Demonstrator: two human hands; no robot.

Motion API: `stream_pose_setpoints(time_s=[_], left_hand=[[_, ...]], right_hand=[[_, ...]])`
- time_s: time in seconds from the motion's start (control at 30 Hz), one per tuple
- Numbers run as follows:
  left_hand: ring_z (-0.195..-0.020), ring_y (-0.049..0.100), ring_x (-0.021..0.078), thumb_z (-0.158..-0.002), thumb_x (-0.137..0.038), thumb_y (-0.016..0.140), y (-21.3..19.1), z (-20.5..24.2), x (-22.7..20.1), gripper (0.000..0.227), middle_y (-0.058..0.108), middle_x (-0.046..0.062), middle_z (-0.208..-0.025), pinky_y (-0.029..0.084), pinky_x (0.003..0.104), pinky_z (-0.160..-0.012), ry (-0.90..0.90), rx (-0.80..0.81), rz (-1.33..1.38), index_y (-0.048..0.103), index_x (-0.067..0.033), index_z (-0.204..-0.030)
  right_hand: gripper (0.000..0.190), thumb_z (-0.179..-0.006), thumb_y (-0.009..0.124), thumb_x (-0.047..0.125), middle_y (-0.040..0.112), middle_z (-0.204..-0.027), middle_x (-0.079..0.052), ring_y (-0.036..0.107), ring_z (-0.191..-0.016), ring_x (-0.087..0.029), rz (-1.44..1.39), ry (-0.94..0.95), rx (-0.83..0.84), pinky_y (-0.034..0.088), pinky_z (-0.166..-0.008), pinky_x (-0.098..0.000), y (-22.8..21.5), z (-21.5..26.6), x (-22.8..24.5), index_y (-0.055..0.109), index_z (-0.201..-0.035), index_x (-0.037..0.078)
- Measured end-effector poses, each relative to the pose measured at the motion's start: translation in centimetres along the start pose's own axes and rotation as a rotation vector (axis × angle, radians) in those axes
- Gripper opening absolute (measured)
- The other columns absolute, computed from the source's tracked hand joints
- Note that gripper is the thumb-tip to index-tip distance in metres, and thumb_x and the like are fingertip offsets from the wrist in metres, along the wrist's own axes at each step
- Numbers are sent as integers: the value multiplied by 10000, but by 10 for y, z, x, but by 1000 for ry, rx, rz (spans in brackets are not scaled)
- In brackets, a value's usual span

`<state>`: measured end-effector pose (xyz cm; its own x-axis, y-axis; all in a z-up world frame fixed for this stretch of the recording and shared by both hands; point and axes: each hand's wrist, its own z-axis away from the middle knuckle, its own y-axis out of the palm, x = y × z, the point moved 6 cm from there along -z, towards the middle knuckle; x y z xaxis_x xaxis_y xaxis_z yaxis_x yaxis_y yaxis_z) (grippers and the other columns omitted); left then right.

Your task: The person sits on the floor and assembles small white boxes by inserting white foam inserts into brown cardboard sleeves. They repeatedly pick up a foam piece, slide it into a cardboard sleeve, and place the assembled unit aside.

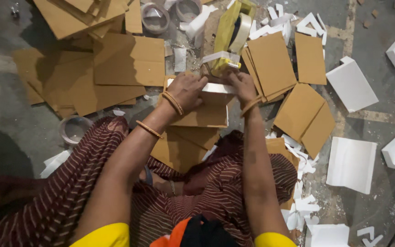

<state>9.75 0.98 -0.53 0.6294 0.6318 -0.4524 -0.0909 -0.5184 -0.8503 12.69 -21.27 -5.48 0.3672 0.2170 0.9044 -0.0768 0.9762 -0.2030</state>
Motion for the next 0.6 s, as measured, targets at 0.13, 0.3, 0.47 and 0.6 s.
stream_pose_setpoints(time_s=[0.13,0.3,0.47,0.6], left_hand=[[-885,656,293,-710,-225,771,23,2,-9,385,651,85,-938,492,448,-778,64,25,-108,596,-105,-1032],[-871,652,255,-638,-257,799,25,21,-18,495,642,56,-949,485,409,-748,139,22,-179,604,-128,-1075],[-907,639,247,-570,-348,844,31,29,-40,621,624,41,-988,468,425,-750,269,-10,-188,603,-154,-1108],[-944,636,222,-579,-308,836,32,36,-42,637,616,16,-1007,467,397,-790,228,17,-190,598,-174,-1155]], right_hand=[[349,-819,569,32,802,-990,-76,755,-878,-163,52,32,62,589,-783,-289,-2,-11,-30,781,-1093,-5],[258,-877,722,122,773,-1019,-83,711,-905,-158,121,190,284,554,-777,-292,-8,14,-53,754,-1102,1],[297,-879,733,168,760,-1070,-87,708,-966,-185,308,345,419,556,-833,-322,-14,23,-98,734,-1149,42],[338,-891,750,230,758,-1122,-86,714,-1031,-211,558,215,187,568,-900,-341,-25,23,-92,722,-1193,81]])
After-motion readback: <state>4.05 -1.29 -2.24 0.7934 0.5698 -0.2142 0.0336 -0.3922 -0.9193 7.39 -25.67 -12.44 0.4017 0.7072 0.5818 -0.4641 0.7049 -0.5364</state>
